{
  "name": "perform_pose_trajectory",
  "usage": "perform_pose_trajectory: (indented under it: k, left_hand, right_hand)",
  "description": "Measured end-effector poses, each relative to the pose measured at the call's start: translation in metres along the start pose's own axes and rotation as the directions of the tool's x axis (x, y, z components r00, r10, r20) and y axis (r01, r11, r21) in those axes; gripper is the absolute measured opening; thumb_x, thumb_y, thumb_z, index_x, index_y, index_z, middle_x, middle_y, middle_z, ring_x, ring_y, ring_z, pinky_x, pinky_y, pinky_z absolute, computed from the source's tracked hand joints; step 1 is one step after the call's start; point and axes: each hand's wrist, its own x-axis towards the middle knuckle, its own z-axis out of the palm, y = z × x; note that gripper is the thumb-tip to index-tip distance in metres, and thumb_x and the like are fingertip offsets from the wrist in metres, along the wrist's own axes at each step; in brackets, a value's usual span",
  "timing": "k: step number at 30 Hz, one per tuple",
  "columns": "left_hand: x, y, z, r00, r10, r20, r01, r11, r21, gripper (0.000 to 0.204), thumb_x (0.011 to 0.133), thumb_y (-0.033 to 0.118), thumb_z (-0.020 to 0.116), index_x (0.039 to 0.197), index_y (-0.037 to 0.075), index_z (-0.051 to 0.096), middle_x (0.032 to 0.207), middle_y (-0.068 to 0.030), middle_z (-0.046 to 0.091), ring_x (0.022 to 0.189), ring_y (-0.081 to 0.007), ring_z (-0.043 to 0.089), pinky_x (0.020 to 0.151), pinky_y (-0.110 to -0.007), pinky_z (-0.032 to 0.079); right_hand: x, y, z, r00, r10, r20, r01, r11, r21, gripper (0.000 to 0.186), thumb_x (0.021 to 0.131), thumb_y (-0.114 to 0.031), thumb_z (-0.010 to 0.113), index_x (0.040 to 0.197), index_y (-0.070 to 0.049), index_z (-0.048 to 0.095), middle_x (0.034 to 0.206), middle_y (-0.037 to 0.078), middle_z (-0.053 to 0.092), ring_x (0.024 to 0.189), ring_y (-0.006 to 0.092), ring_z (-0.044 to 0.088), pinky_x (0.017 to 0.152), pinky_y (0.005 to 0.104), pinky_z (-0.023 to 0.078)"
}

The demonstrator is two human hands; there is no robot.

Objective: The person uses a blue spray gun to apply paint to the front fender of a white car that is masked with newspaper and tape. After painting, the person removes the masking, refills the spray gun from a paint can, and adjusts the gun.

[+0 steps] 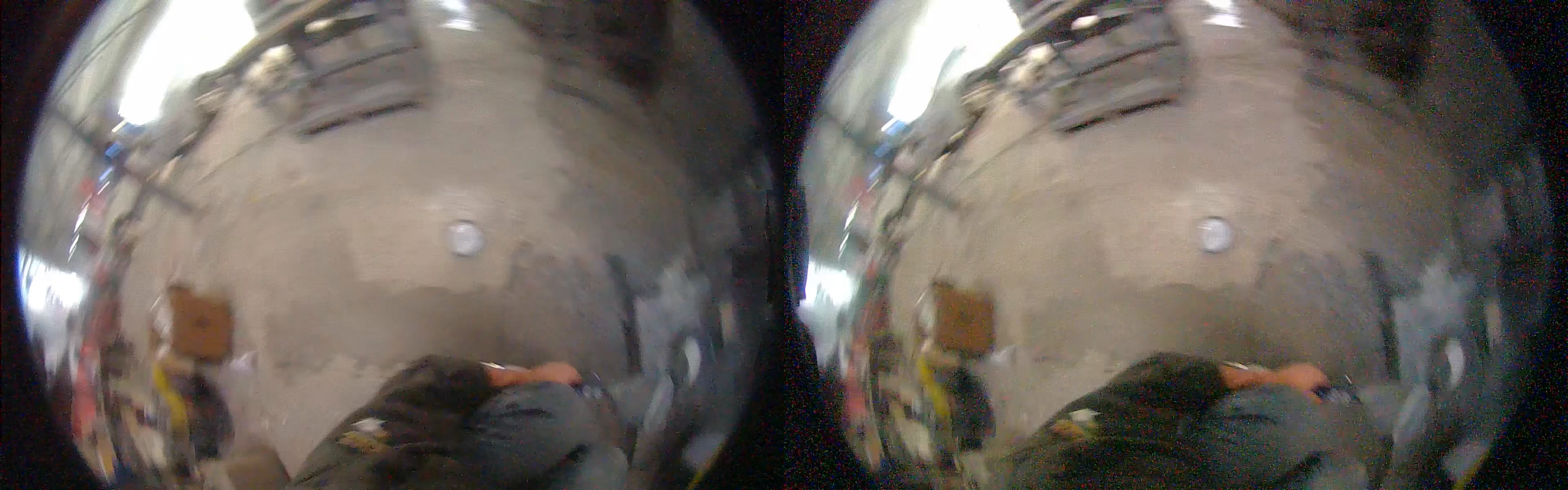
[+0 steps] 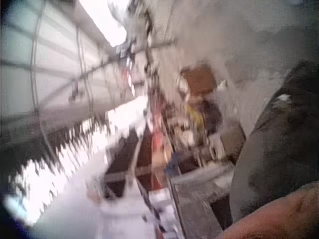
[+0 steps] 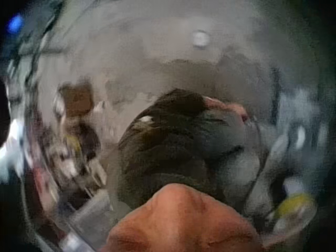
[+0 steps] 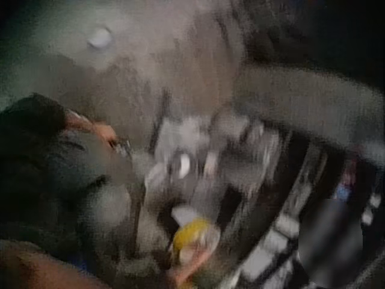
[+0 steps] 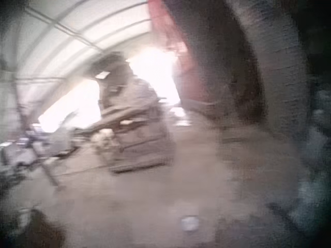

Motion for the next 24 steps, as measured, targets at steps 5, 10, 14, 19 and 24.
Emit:
perform_pose_trajectory:
  k: [5,10,14,19,24]
  left_hand:
    - [-0.017,0.038,-0.049,0.932,-0.304,0.197,0.281,0.95,0.136,0.051,0.083,0.057,0.063,0.111,0.014,0.068,0.091,-0.0162,0.07,0.082,-0.0368,0.067,0.072,-0.047,0.053]
    - [-0.025,0.029,-0.053,0.948,-0.312,0.062,0.292,0.932,0.215,0.042,0.083,0.051,0.065,0.098,0.012,0.068,0.087,-0.0166,0.069,0.082,-0.0413,0.065,0.073,-0.05,0.052]
    - [-0.037,0.009,-0.059,0.955,-0.296,0.027,0.277,0.921,0.276,0.04,0.082,0.048,0.068,0.098,0.011,0.068,0.086,-0.0182,0.069,0.08,-0.0411,0.066,0.072,-0.05,0.052]
    - [-0.014,0.002,-0.05,0.865,-0.497,0.068,0.432,0.806,0.404,0.042,0.083,0.046,0.069,0.105,0.011,0.068,0.091,-0.017,0.071,0.084,-0.0411,0.067,0.075,-0.05,0.054]
    - [-0.024,-0.01,-0.058,0.859,-0.506,0.085,0.411,0.778,0.476,0.043,0.082,0.048,0.07,0.103,0.01,0.07,0.09,-0.0174,0.071,0.086,-0.0388,0.068,0.076,-0.049,0.054]
  right_hand:
    - [-0.044,-0.112,-0.052,0.976,0.193,0.103,-0.218,0.892,0.396,0.021,0.101,-0.027,0.049,0.086,-0.014,0.054,0.056,-0.011,0.034,0.044,0.0037,0.03,0.037,0.0212,0.025]
    - [-0.109,-0.108,0.035,0.924,0.205,0.322,-0.364,0.727,0.582,0.025,0.1,-0.026,0.05,0.076,-0.018,0.046,0.054,-0.011,0.028,0.041,0.0026,0.024,0.034,0.021,0.019]
    - [-0.149,-0.118,0.133,0.975,0.189,0.119,-0.223,0.863,0.454,0.03,0.098,-0.03,0.053,0.071,-0.018,0.044,0.054,-0.008,0.027,0.041,0.0049,0.026,0.035,0.0223,0.016]
    - [-0.137,-0.052,0.197,0.955,0.218,0.203,-0.279,0.892,0.355,0.037,0.099,-0.028,0.053,0.066,-0.015,0.043,0.053,-0.005,0.036,0.041,0.006,0.03,0.038,0.024,0.02]
    - [-0.134,-0.026,0.234,0.938,0.189,0.292,-0.294,0.88,0.373,0.036,0.1,-0.03,0.053,0.069,-0.013,0.049,0.059,-0.007,0.039,0.05,0.0032,0.033,0.045,0.0221,0.024]
